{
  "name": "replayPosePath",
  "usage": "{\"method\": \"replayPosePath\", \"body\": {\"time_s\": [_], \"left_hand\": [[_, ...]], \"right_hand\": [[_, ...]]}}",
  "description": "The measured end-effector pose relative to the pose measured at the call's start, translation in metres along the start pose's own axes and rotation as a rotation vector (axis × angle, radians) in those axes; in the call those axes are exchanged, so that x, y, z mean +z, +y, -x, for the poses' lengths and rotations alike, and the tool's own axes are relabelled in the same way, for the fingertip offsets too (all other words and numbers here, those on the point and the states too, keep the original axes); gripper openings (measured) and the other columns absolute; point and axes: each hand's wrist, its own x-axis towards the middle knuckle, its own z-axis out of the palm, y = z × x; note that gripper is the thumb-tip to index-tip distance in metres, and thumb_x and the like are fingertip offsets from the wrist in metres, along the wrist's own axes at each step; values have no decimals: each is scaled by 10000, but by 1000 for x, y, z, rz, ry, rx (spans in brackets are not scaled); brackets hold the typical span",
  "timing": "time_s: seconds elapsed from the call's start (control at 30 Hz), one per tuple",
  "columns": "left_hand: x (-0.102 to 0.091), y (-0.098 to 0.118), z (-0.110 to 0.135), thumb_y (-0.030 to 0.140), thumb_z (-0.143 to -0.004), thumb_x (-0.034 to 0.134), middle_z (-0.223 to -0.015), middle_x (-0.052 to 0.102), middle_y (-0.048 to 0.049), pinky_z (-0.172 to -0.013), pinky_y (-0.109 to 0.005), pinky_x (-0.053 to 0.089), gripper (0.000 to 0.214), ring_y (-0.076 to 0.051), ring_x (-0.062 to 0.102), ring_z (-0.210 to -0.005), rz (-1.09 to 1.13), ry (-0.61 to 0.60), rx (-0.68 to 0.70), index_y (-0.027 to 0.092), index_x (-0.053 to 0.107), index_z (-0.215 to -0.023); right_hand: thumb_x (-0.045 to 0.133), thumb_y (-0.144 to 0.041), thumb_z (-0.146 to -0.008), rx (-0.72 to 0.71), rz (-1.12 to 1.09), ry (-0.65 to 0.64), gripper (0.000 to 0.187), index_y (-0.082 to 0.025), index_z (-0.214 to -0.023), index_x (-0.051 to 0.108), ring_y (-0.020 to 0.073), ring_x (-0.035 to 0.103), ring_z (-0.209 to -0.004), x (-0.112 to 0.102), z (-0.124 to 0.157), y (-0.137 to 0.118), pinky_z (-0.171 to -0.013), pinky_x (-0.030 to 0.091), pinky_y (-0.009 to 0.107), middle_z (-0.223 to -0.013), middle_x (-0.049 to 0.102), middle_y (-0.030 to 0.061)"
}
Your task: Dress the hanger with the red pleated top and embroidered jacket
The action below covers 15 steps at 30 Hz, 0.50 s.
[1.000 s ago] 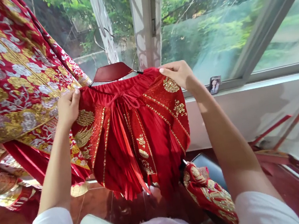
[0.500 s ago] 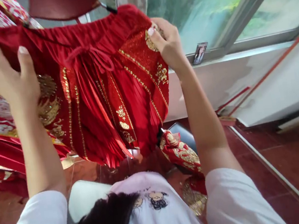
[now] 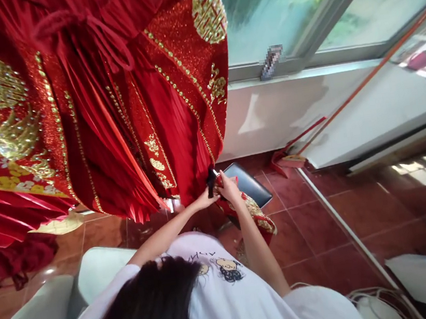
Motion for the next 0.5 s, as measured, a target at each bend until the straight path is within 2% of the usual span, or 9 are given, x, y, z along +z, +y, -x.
{"method": "replayPosePath", "body": {"time_s": [0.07, 0.17, 0.27, 0.37, 0.43, 0.5], "left_hand": [[4, -12, -4, 362, -749, 754, -1007, 676, -123, -940, -439, 497, 689, -230, 637, -949, 83, -52, -31, 92, 507, -1333], [1, -25, -4, 394, -679, 814, -993, 662, -115, -907, -426, 505, 836, -204, 630, -863, 188, -95, -67, 109, 472, -1387], [-10, -27, 2, 432, -653, 822, -1097, 634, -150, -942, -437, 484, 770, -236, 617, -936, 273, -90, -49, 110, 563, -1302], [-33, -16, 18, 536, -813, 634, -1282, 571, -153, -1068, -444, 397, 612, -285, 543, -1177, 354, -22, 29, 138, 578, -1276], [-55, -5, 32, 524, -919, 461, -1398, 507, -121, -1147, -432, 308, 536, -276, 439, -1322, 399, 56, 84, 186, 534, -1329], [-79, 9, 49, 462, -932, 451, -1472, 450, -87, -1188, -428, 244, 499, -269, 358, -1395, 405, 80, 130, 230, 498, -1371]], "right_hand": [[487, -175, -877, 49, 27, 42, 574, -120, -1445, 421, 292, 620, -1108, 2, 6, -4, -938, 453, 391, -1208, 638, 196], [378, -209, -932, 95, 42, 110, 470, -121, -1377, 499, 303, 650, -1007, -10, 19, -14, -863, 467, 403, -1112, 668, 209], [346, -277, -950, 76, 18, 166, 428, -120, -1287, 558, 289, 650, -989, -35, 43, -34, -819, 479, 370, -1053, 686, 189], [413, -410, -925, -129, -122, 188, 396, -162, -1146, 627, 270, 664, -919, -74, 77, -60, -786, 496, 351, -979, 711, 130], [461, -463, -892, -310, -216, 156, 376, -196, -1062, 665, 252, 681, -822, -107, 100, -74, -754, 514, 353, -914, 725, 91], [496, -521, -855, -466, -232, 80, 383, -239, -1012, 702, 237, 683, -687, -137, 119, -80, -669, 533, 347, -795, 724, 64]]}}
